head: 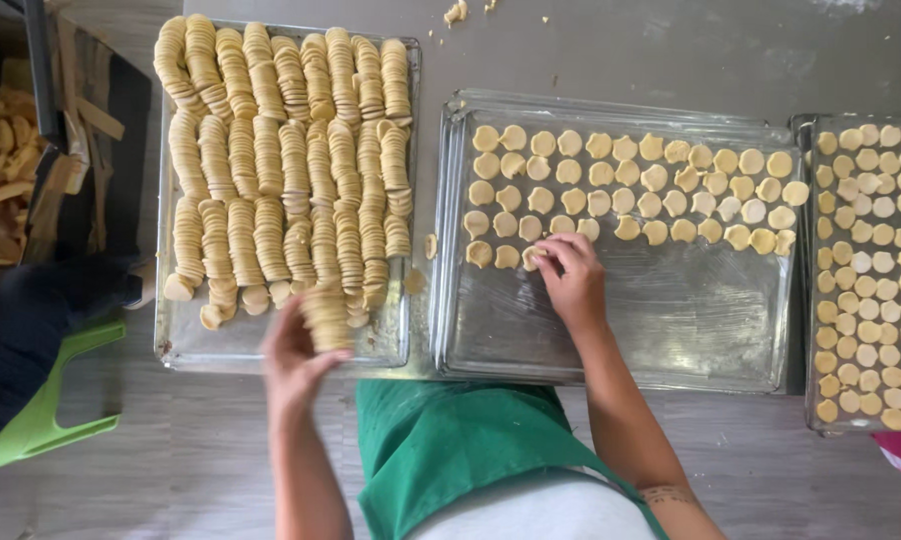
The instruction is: The person arranges small, round pieces of dough onto metal baking trays in neat rows. They pick up the dough pieces from a stack on a separate tray and place them onto the working tray, filling the available space.
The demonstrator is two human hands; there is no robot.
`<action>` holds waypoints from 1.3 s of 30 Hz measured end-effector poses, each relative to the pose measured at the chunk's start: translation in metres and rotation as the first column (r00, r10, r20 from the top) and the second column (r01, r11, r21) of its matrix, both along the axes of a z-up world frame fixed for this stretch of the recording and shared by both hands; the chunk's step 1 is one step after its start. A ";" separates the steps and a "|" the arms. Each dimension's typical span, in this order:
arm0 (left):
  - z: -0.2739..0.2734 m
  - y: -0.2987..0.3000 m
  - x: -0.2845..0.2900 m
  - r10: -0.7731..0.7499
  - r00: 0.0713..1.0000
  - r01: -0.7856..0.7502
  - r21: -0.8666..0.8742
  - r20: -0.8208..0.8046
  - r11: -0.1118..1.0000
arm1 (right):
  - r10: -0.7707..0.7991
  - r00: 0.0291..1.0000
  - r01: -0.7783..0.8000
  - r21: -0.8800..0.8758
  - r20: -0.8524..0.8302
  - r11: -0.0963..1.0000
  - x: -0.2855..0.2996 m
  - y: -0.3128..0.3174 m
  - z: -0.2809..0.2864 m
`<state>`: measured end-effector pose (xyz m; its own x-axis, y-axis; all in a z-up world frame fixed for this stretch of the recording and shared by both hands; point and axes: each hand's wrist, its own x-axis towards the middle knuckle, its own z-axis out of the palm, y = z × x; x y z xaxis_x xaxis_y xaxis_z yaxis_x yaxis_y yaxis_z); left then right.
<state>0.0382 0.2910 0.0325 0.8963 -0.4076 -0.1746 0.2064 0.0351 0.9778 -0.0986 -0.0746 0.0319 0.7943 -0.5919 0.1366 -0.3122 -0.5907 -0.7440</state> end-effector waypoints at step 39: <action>-0.003 -0.293 -0.066 -0.699 0.435 0.134 0.726 0.568 0.674 | 0.089 0.994 -0.092 -0.043 -0.063 0.995 -0.060 -0.068 0.015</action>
